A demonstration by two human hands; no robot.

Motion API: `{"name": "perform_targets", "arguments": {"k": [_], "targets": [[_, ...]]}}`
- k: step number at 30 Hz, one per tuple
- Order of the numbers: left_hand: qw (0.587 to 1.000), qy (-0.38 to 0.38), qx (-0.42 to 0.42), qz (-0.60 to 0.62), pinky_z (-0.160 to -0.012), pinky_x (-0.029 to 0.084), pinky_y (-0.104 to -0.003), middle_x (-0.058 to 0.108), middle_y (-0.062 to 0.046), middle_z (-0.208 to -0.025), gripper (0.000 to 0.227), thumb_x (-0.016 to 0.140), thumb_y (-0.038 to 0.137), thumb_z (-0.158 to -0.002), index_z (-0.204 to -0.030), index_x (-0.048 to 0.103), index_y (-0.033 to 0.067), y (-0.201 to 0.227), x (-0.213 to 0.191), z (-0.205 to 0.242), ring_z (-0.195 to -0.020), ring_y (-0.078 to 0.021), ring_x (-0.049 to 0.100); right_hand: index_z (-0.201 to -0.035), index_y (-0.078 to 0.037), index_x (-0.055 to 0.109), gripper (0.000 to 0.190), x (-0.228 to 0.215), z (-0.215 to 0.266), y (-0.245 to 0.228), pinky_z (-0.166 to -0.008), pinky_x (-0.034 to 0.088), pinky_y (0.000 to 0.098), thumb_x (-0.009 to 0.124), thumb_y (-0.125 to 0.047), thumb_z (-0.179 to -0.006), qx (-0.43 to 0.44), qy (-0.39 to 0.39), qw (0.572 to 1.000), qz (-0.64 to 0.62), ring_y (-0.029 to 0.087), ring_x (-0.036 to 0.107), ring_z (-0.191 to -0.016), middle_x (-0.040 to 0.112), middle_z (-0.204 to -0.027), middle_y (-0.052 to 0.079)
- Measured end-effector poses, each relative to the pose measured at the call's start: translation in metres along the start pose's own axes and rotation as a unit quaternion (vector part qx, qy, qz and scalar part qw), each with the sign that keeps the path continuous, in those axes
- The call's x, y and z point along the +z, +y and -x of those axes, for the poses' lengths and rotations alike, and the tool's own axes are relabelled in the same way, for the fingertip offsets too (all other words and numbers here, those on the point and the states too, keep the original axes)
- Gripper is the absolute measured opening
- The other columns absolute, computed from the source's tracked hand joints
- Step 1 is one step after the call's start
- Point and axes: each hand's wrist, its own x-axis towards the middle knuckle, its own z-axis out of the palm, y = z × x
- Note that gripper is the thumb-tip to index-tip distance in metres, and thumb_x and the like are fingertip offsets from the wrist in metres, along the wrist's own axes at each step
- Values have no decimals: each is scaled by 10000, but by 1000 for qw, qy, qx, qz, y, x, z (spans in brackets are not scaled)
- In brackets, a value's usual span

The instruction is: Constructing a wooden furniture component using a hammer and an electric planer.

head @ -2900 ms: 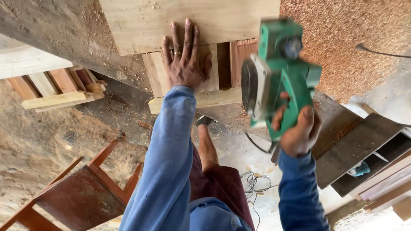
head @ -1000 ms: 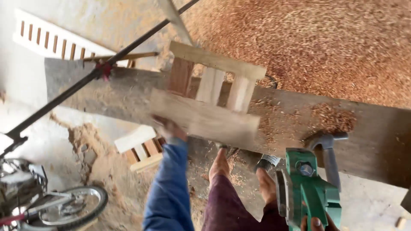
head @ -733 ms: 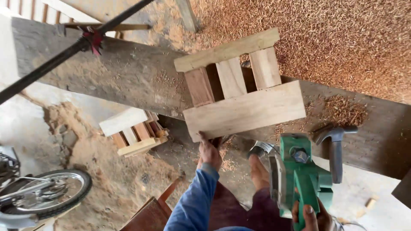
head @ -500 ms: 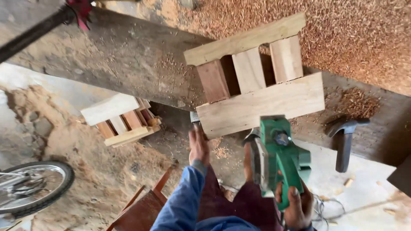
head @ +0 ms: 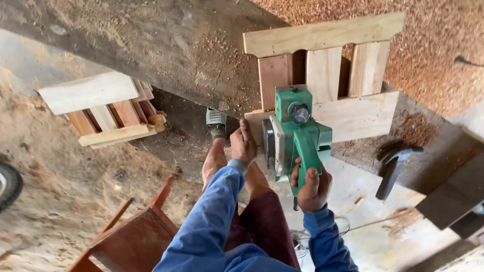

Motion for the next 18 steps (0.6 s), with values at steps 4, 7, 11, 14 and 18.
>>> {"name": "perform_targets", "arguments": {"k": [4,7,11,14,18], "targets": [[997,29,77,0,-573,481,-489,609,-228,-619,795,263,597,-1057,-753,642,-33,19,-2,-1,-563,-361,607,-1085,65,628,744,4,-17,7,-489,403,284,461,-657,-1016,-39,11,999,18,134,513,-533,557,-624,68],[996,45,59,-54,-562,447,-518,578,-261,-609,785,282,545,-1085,-681,607,-45,6,3,7,-576,-440,580,-1082,61,633,717,9,-32,-10,-478,411,288,453,-630,-1026,-47,2,998,29,135,516,-517,557,-628,67],[996,50,42,-66,-552,439,-533,558,-282,-577,736,341,489,-1087,-653,583,-55,18,1,2,-525,-473,583,-1087,59,621,673,19,-64,-26,-481,406,291,431,-586,-1064,-86,-16,996,36,134,511,-522,537,-629,61],[991,53,86,-85,-544,435,-535,575,-286,-606,736,339,459,-1101,-625,587,-45,6,2,2,-584,-482,597,-1073,55,629,659,24,-77,-29,-471,392,291,430,-574,-1070,-82,-3,996,42,131,504,-498,547,-616,57],[993,65,93,-43,-544,458,-536,584,-285,-616,684,342,455,-1089,-702,626,-32,25,-2,-1,-616,-486,620,-1078,46,613,658,40,-103,-47,-491,384,292,424,-583,-1091,-108,-24,993,43,131,488,-511,531,-619,56]]}}
